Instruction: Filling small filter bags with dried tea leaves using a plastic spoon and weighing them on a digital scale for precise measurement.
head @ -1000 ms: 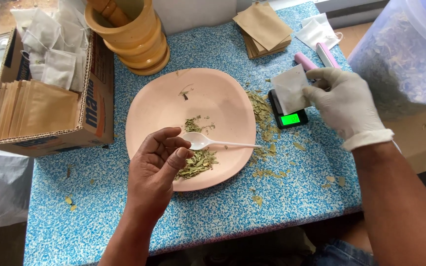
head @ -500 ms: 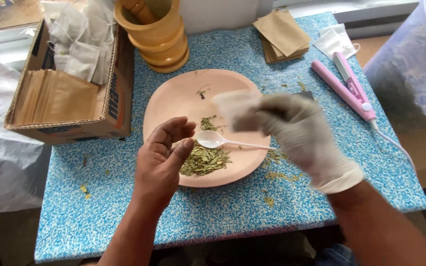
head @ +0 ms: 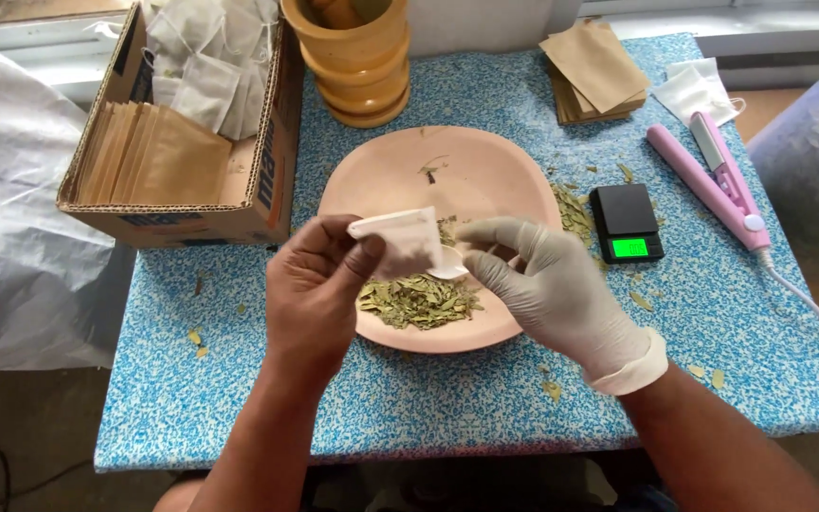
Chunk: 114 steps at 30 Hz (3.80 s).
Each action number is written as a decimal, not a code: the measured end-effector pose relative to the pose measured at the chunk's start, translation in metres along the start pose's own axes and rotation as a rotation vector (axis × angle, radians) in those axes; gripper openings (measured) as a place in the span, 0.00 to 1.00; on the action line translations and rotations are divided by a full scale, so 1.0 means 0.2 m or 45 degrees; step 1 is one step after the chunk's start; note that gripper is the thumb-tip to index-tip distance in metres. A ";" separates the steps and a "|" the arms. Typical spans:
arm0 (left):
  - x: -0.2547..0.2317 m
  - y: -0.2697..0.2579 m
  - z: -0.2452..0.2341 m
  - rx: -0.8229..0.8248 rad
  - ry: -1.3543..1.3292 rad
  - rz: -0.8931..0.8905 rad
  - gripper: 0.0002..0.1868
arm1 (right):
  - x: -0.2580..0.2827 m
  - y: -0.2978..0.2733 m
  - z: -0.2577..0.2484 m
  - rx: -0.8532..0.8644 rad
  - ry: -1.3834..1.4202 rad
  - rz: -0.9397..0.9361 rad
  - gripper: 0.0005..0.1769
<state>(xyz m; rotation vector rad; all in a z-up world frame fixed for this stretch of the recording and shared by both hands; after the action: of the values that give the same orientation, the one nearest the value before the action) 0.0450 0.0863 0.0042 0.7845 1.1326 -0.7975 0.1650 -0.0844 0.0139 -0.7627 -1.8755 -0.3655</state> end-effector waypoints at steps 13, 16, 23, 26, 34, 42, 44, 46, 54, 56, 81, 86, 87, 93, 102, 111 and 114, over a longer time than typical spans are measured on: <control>-0.17 0.00 -0.12 -0.088 0.072 0.274 0.10 | -0.08 0.04 0.00 -0.099 -1.208 -0.154 0.16; -0.19 0.00 -0.13 -0.097 0.070 0.295 0.10 | -0.18 0.07 -0.09 -0.130 -1.219 0.055 0.15; -0.21 -0.01 -0.11 -0.076 0.064 0.298 0.09 | -0.01 0.08 -0.13 -0.428 -1.468 -0.147 0.11; -0.21 -0.01 -0.12 -0.069 0.064 0.298 0.09 | -0.06 0.11 -0.12 -0.470 -1.526 -0.226 0.13; -0.15 0.01 -0.14 -0.042 0.065 0.136 0.10 | -0.11 0.14 -0.17 -0.670 -2.092 -0.256 0.08; 0.12 0.15 -0.03 0.194 0.306 -0.624 0.02 | 0.10 0.06 -0.14 -0.129 -1.872 0.089 0.16; 0.20 0.20 -0.03 0.232 0.313 -0.636 0.02 | 0.09 0.05 -0.14 -0.053 -1.861 0.201 0.14; 0.22 0.23 0.00 0.268 0.321 -0.650 0.02 | 0.07 0.04 -0.14 0.024 -1.843 0.312 0.13; 0.26 0.28 0.02 0.180 0.229 -0.805 0.05 | -0.03 0.09 -0.08 0.055 -1.846 0.205 0.14; 0.28 0.28 0.02 0.195 0.231 -0.792 0.05 | -0.06 0.09 -0.07 -0.014 -1.862 0.114 0.16; 0.19 0.32 -0.08 0.253 0.482 -0.162 0.08 | -0.01 0.11 -0.12 -0.132 -1.483 0.015 0.11; 0.13 0.28 -0.06 0.232 0.480 -0.098 0.07 | 0.09 0.08 -0.17 -0.113 -1.355 0.128 0.12; 0.12 0.27 -0.06 0.221 0.448 -0.091 0.07 | 0.15 0.06 -0.17 -0.113 -1.314 0.122 0.11; 0.10 0.23 -0.06 0.073 0.509 -0.340 0.02 | 0.13 0.03 -0.26 -0.282 -1.399 0.056 0.19; 0.13 0.21 -0.03 0.139 0.910 -0.334 0.06 | 0.23 -0.06 -0.26 -0.406 -1.398 -0.215 0.16; 0.18 0.18 -0.01 -0.013 0.422 -0.360 0.08 | 0.18 -0.05 -0.28 -0.376 -1.354 -0.139 0.17; 0.15 0.18 -0.01 -0.021 0.506 -0.262 0.06 | 0.16 -0.04 -0.28 -0.379 -1.396 -0.104 0.17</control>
<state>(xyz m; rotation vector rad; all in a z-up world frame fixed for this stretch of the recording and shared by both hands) 0.0809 0.1013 -0.0212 0.8438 1.5924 -0.8212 0.1905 -0.1119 0.0680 -1.2391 -2.9186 -0.2973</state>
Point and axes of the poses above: each hand's wrist, its own y-axis towards the middle knuckle, its own z-axis out of the palm, x = y × z, the point moved 7 cm from there along y, towards the middle knuckle, and after that the axes turned 7 degrees about x, right-handed, at the moved point
